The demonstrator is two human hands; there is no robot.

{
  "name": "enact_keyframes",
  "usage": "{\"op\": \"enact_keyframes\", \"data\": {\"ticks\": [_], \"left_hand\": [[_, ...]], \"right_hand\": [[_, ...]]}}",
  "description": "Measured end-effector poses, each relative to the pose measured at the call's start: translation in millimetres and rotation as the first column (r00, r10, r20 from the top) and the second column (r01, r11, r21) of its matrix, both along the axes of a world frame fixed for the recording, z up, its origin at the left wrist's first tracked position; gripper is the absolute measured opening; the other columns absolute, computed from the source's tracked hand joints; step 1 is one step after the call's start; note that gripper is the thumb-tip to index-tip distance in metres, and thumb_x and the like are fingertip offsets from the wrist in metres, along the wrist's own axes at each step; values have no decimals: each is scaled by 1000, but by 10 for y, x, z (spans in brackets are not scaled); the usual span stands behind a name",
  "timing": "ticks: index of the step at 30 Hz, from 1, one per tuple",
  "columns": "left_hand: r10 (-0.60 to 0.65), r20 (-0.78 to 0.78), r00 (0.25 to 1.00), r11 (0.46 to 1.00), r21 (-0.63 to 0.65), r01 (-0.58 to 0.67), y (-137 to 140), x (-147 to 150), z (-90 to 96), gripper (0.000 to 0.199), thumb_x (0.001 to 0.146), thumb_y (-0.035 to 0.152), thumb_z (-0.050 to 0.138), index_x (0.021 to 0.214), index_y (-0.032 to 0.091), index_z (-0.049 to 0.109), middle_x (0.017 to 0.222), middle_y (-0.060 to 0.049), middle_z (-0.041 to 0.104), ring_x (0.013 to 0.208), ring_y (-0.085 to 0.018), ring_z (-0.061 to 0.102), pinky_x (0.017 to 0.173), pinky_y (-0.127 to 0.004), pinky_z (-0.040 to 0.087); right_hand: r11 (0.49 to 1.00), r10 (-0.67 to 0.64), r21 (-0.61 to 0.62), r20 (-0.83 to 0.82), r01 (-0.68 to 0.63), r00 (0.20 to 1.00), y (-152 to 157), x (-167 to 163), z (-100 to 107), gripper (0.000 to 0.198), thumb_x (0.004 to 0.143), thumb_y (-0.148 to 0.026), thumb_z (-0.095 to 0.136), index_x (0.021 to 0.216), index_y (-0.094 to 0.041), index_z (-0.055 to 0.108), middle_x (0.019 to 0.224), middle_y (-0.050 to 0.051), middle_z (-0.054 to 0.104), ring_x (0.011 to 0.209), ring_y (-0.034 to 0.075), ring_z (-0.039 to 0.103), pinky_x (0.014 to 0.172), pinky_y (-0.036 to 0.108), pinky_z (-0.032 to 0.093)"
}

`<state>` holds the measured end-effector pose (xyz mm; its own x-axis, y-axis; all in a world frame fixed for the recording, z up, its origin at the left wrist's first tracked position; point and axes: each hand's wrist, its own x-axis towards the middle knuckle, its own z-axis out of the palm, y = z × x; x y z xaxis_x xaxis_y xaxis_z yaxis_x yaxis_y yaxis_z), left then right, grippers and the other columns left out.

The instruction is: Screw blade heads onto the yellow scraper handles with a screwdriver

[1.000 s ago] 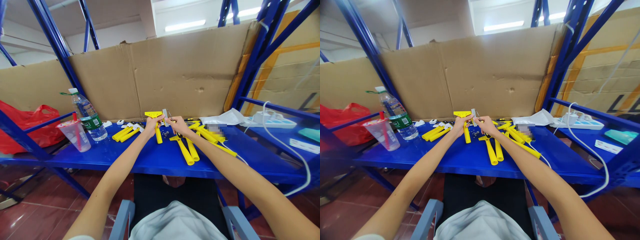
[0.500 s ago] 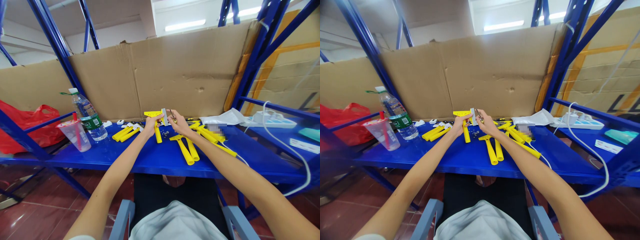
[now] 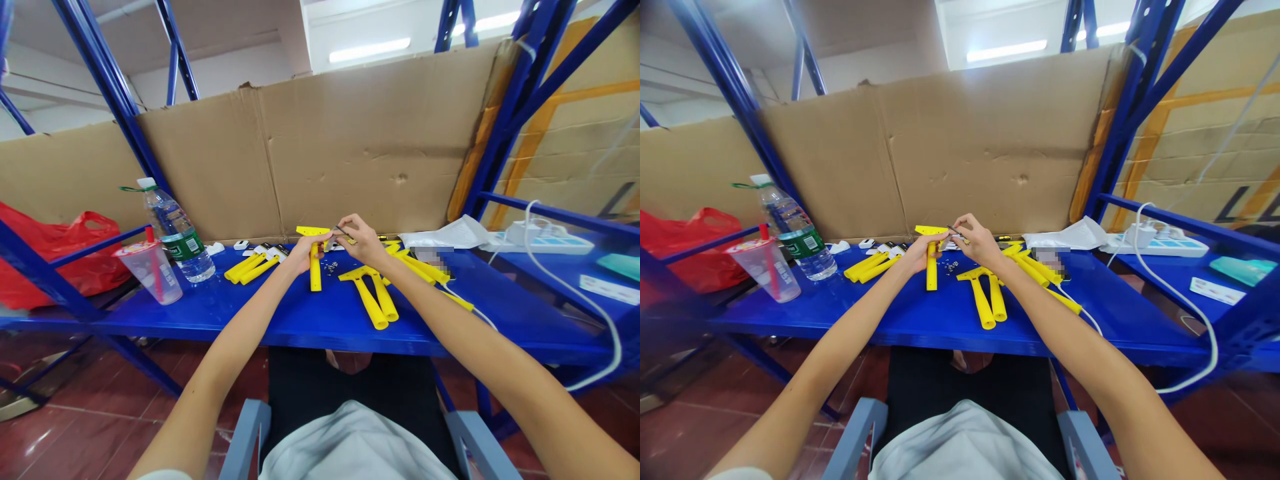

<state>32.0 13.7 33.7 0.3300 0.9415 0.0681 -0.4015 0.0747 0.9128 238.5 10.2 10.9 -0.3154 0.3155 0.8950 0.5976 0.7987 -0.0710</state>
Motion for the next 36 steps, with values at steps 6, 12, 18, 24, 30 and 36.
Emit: {"op": "enact_keyframes", "data": {"ticks": [6,12,18,24,30,36], "left_hand": [[-70,-7,998,997,16,70,-20,18,1,41,84,44,96,98,13,71,91,-9,76,59,-7,60,38,-14,29],[-129,-70,989,990,39,132,-65,25,42,66,96,79,66,101,13,73,86,-12,75,59,-12,64,37,-15,32],[-269,-208,941,961,13,277,-90,19,57,88,97,93,34,108,14,73,80,-14,74,50,-14,61,33,-18,29],[-304,-351,885,944,13,329,-53,-25,-5,70,97,84,54,110,18,72,79,-13,75,46,-14,60,33,-20,29],[-272,-388,881,947,53,316,-61,-47,-28,53,101,69,66,109,16,71,82,-15,76,48,-13,60,34,-19,31],[-341,-431,835,915,49,400,-108,-62,-33,45,104,61,67,115,17,71,86,-16,79,51,-14,63,36,-19,34]], "right_hand": [[994,99,-32,-41,-100,994,-13,-29,47,18,109,-31,57,104,-23,72,110,11,71,94,24,72,86,36,59],[971,42,-212,-302,-110,952,-89,-58,160,30,103,-52,64,96,-23,64,102,9,73,78,22,69,72,36,58],[694,38,-647,-405,-316,914,-149,-14,236,55,83,-74,81,88,-22,62,85,4,76,40,10,49,37,28,40],[565,93,-751,-355,-343,930,-178,58,267,54,73,-70,91,79,-20,69,44,-5,52,37,11,46,38,25,41],[553,110,-758,-344,-345,933,-185,79,258,54,70,-67,94,76,-19,71,64,1,72,38,9,49,37,24,39],[532,159,-770,-317,-352,935,-146,103,229,49,73,-63,92,80,-17,76,78,4,78,40,7,48,38,24,39]]}}
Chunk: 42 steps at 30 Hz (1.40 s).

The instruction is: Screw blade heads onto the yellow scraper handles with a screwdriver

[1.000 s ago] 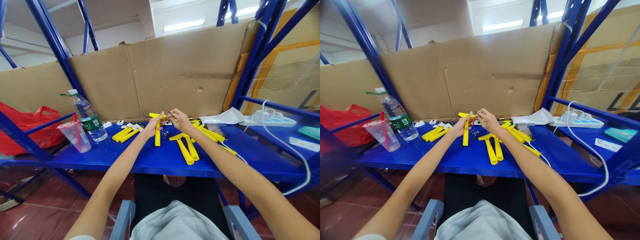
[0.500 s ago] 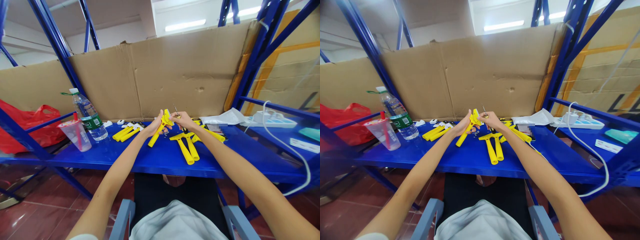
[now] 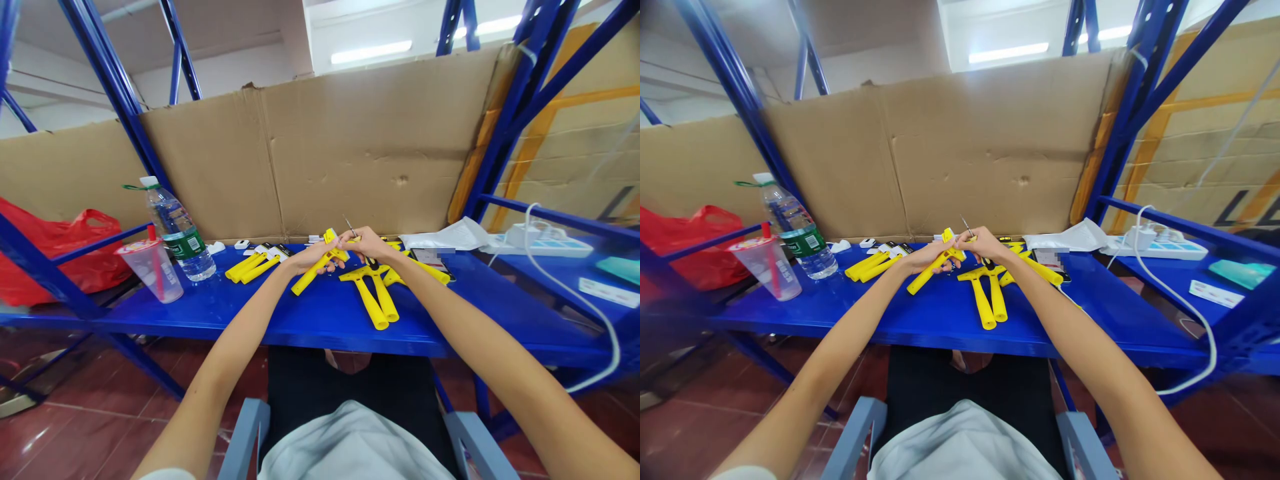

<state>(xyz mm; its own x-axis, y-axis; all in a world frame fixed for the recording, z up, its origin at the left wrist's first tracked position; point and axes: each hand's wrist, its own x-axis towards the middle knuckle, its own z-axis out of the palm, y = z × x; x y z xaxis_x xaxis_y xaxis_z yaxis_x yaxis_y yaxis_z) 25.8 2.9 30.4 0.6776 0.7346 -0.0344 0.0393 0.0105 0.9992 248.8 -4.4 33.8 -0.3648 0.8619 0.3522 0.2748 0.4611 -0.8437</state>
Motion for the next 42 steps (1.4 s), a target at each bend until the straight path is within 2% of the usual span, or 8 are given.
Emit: {"op": "enact_keyframes", "data": {"ticks": [7,10,17,22,25,31,38,42], "left_hand": [[17,18,1000,999,27,-18,-6,-2,13,45,103,59,70,109,15,71,84,-17,79,51,-13,61,37,-18,33],[34,16,999,999,27,-34,-11,4,25,41,103,56,71,106,15,72,83,-18,78,49,-13,59,36,-19,32],[45,19,999,998,40,-46,2,4,38,42,102,55,73,107,13,71,81,-17,79,45,-11,58,36,-18,32],[86,21,996,993,74,-87,13,12,26,45,104,55,70,117,12,72,78,-16,79,42,-12,56,35,-20,32],[93,17,996,992,89,-94,11,13,17,47,104,57,69,121,13,72,78,-16,79,41,-11,56,35,-19,32],[61,26,998,997,41,-62,12,0,-4,52,102,65,68,113,15,74,76,-13,75,41,-9,51,36,-19,31],[58,61,996,998,-9,-58,33,7,-9,57,102,71,61,111,16,72,79,-11,71,48,-10,51,38,-18,32],[21,40,999,1000,-5,-20,38,-5,-12,50,102,66,67,112,17,71,81,-11,73,51,-11,54,39,-18,33]], "right_hand": [[998,-45,-34,-7,45,999,9,15,3,52,68,-64,96,82,-17,78,52,-3,62,38,9,48,37,23,35],[998,-61,-36,-23,61,998,-1,6,12,54,67,-66,97,79,-18,75,48,-5,57,37,9,47,37,22,35],[997,-71,7,-35,71,997,-32,-8,36,56,68,-68,96,79,-18,72,56,-4,61,39,9,48,36,23,37],[998,-51,37,-45,53,998,-22,2,27,56,73,-66,94,97,-18,81,60,-5,61,39,9,48,36,23,38],[997,-53,46,-53,55,997,14,15,6,56,73,-64,94,100,-17,84,60,-5,61,41,8,47,37,23,39],[997,-70,27,-44,71,997,93,46,-43,55,75,-65,93,102,-17,85,63,-1,68,41,9,49,37,23,41],[998,-67,1,-54,67,996,87,47,-44,55,74,-63,94,102,-17,85,56,-3,63,40,10,49,38,24,40],[997,-71,9,-55,71,996,49,23,-19,54,71,-60,96,101,-16,84,69,0,70,43,8,50,38,24,40]]}}
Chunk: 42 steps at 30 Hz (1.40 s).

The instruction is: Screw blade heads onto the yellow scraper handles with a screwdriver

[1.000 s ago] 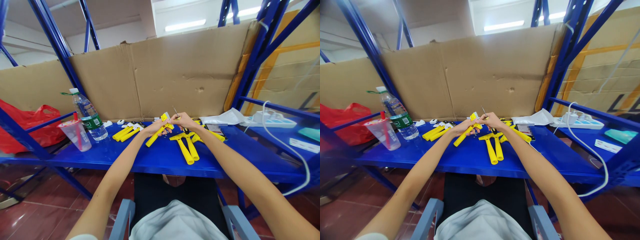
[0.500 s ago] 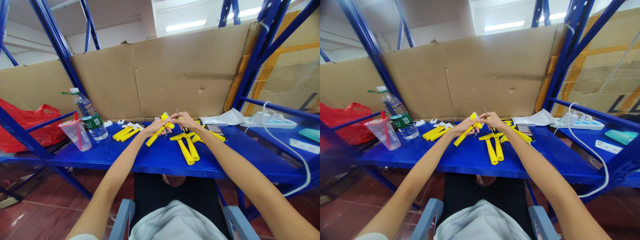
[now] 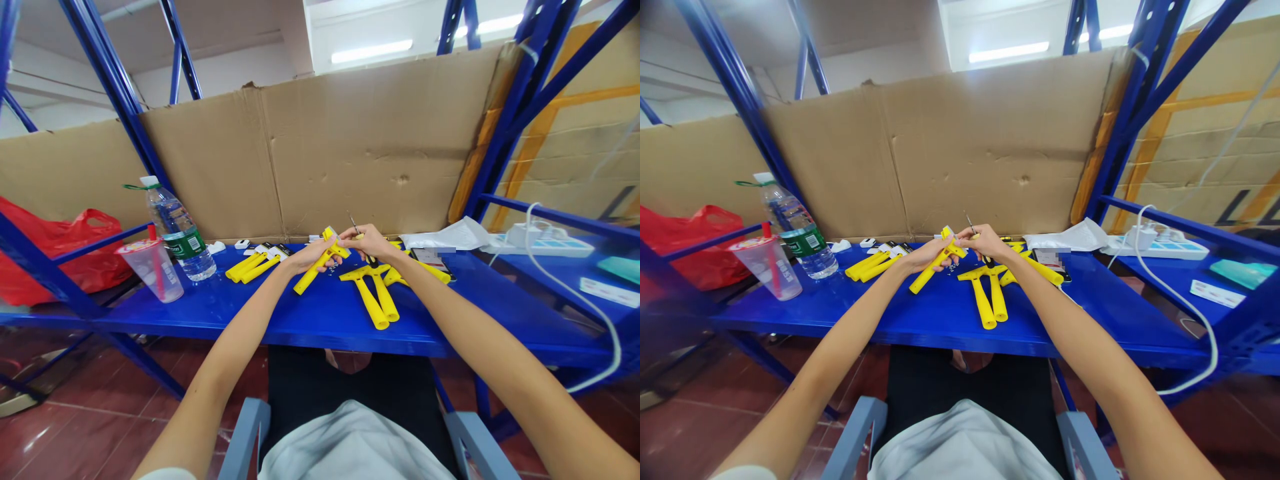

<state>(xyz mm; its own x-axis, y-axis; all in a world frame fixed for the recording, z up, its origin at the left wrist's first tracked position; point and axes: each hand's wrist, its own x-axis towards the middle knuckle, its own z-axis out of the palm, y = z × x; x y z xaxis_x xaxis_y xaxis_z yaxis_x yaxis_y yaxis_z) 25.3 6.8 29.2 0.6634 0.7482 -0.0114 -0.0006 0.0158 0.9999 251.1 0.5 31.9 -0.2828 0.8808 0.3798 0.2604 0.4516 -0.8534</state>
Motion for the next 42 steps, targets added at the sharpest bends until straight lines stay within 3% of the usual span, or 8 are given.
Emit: {"op": "enact_keyframes", "data": {"ticks": [6,17,24,33,42], "left_hand": [[-24,2,1000,1000,16,24,17,-15,-18,43,102,54,73,122,15,69,88,-16,77,55,-13,61,41,-19,38],[65,-7,998,994,90,-64,26,13,-13,29,113,42,57,119,14,63,87,-14,79,53,-12,60,40,-18,40],[101,6,995,979,175,-101,36,11,-30,37,109,50,65,114,13,65,87,-13,79,53,-10,58,41,-18,38],[144,5,990,937,321,-138,56,21,-64,46,106,56,69,119,12,65,84,-13,80,48,-8,53,41,-18,36],[144,-40,989,926,357,-120,60,27,-41,45,108,57,63,113,12,63,81,-12,78,47,-8,53,41,-18,37]], "right_hand": [[1000,-18,14,-23,18,1000,-15,5,20,58,70,-59,97,105,-16,83,77,0,71,43,7,51,36,23,40],[998,-55,19,-19,56,998,32,16,-16,64,67,-66,97,99,-14,82,80,3,76,40,6,51,36,23,40],[999,-33,21,16,33,999,-30,1,24,65,75,-74,88,100,-14,83,48,-4,58,38,11,51,40,24,40],[998,-48,31,5,47,999,-43,1,31,63,75,-72,88,101,-14,83,46,-4,57,38,13,50,40,25,40],[996,-75,44,-5,75,997,-34,3,21,61,74,-70,90,99,-15,84,47,-3,58,39,13,52,40,25,40]]}}
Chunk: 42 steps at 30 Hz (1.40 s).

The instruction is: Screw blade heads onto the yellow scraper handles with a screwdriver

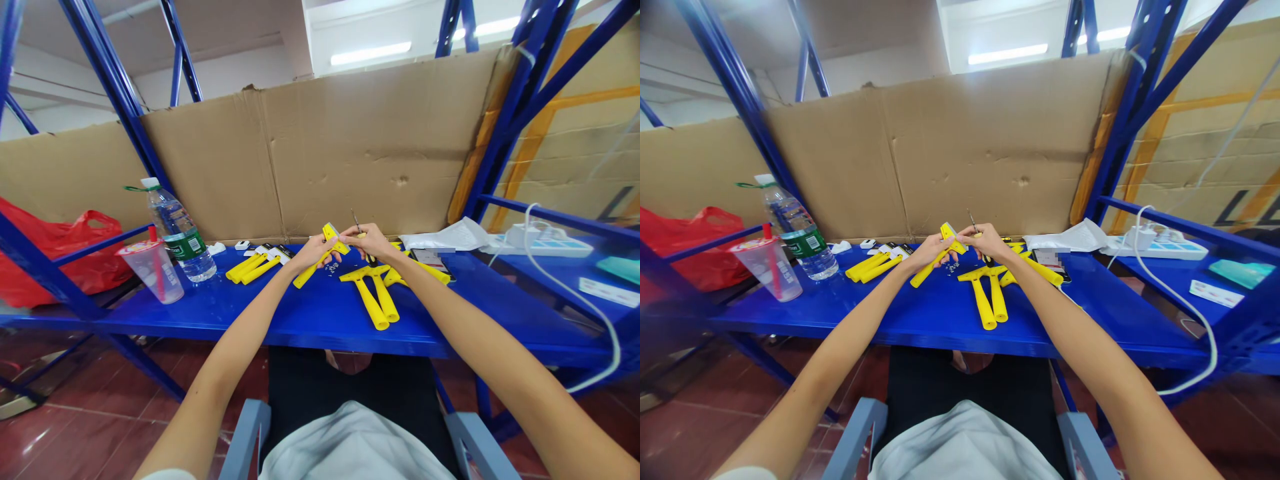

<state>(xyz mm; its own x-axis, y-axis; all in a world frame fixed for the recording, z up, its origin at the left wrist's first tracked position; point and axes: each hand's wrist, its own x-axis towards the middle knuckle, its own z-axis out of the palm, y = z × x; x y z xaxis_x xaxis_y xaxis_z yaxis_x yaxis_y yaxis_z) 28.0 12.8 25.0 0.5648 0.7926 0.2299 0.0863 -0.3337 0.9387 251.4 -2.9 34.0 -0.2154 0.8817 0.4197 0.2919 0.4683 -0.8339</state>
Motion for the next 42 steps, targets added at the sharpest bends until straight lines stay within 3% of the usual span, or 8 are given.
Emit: {"op": "enact_keyframes", "data": {"ticks": [8,17,21,29,42], "left_hand": [[-12,-3,1000,1000,28,12,-12,4,11,41,109,53,61,113,12,63,80,-12,78,46,-10,52,39,-19,36],[-34,31,999,999,34,33,2,-6,-13,48,106,54,63,124,10,65,77,-11,77,45,-9,51,41,-18,35],[-23,28,999,999,31,22,-22,-10,2,53,107,53,62,138,9,64,77,-11,77,46,-11,52,41,-19,34],[-21,46,999,999,24,20,-26,-12,11,55,107,50,61,144,9,63,77,-10,77,45,-10,52,41,-18,35],[-20,45,999,998,53,18,-42,-24,24,59,101,62,71,130,10,63,78,-11,77,45,-9,52,41,-17,34]], "right_hand": [[1000,-11,-19,-1,11,1000,7,-10,5,61,73,-68,92,99,-14,84,53,-1,62,40,12,52,40,25,39],[996,81,43,-41,-79,996,13,7,12,67,75,-64,91,119,-14,85,78,3,75,42,9,53,40,24,43],[998,57,34,-28,-56,998,-4,-2,20,68,73,-64,92,118,-14,86,74,3,75,42,9,52,40,25,42],[998,58,18,-45,-57,997,-30,-4,26,65,71,-61,94,115,-14,87,70,2,73,41,9,51,40,24,41],[999,39,20,-21,-38,999,-21,-22,14,67,73,-67,91,114,-14,86,51,-3,61,40,12,51,42,25,40]]}}
